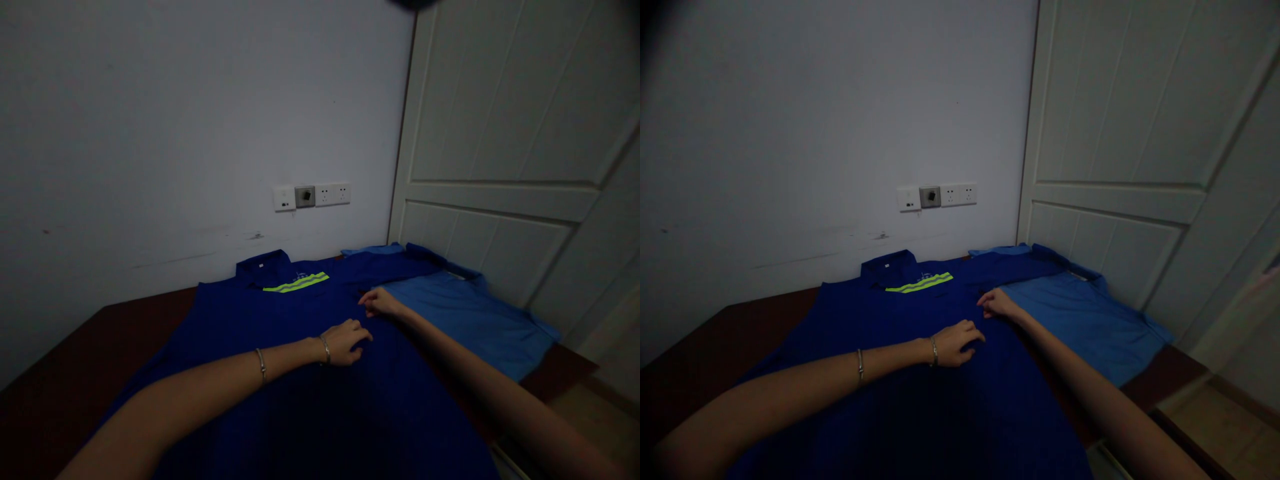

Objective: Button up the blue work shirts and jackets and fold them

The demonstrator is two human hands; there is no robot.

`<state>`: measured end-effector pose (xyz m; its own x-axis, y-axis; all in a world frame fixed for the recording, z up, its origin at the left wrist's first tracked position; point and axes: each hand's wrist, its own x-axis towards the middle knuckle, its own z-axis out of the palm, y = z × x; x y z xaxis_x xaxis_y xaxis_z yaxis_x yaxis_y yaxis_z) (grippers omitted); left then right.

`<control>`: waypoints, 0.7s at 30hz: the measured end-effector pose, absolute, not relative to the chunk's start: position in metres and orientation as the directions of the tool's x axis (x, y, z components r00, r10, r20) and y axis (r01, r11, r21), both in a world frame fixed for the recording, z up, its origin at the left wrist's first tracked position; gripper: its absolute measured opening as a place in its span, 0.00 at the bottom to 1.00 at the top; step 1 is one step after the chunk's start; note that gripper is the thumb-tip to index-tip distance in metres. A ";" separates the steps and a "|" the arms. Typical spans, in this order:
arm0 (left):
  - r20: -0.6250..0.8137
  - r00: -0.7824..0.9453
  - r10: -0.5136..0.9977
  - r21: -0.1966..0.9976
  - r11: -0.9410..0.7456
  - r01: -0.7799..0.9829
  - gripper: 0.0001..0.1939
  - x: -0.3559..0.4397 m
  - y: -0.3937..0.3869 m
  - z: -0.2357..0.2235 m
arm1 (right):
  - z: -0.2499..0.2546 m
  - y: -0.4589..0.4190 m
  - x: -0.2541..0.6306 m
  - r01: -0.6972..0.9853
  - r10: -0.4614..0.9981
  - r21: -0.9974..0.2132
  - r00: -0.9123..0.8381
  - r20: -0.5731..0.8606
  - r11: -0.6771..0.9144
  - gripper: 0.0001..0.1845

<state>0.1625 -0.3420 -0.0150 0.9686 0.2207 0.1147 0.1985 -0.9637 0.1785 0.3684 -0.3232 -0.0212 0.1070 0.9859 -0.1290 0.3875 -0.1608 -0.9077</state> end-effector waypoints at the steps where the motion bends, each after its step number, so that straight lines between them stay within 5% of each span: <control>1: 0.130 0.968 0.216 0.199 -0.962 0.188 0.18 0.163 -0.344 -0.016 | -0.019 -0.324 0.368 0.356 0.982 -0.916 0.117 -0.150 -0.183 0.06; 5: 0.189 0.935 0.300 0.321 -0.919 0.230 0.23 0.162 -0.349 -0.021 | -0.015 -0.327 0.363 0.292 0.979 -0.938 0.139 -0.150 -0.185 0.09; 9: 0.316 0.864 0.393 0.388 -0.884 0.260 0.22 0.160 -0.347 -0.026 | -0.023 -0.322 0.360 0.474 0.991 -0.874 0.123 -0.055 -0.107 0.14; 17: 0.198 0.893 0.404 0.235 -0.904 0.357 0.10 0.148 -0.336 -0.029 | -0.035 -0.317 0.363 0.617 0.994 -0.785 0.108 0.022 -0.049 0.13; 21: 0.198 0.894 0.402 0.226 -0.906 0.358 0.09 0.151 -0.340 -0.029 | -0.026 -0.330 0.357 0.791 0.979 -0.610 0.088 0.183 0.043 0.14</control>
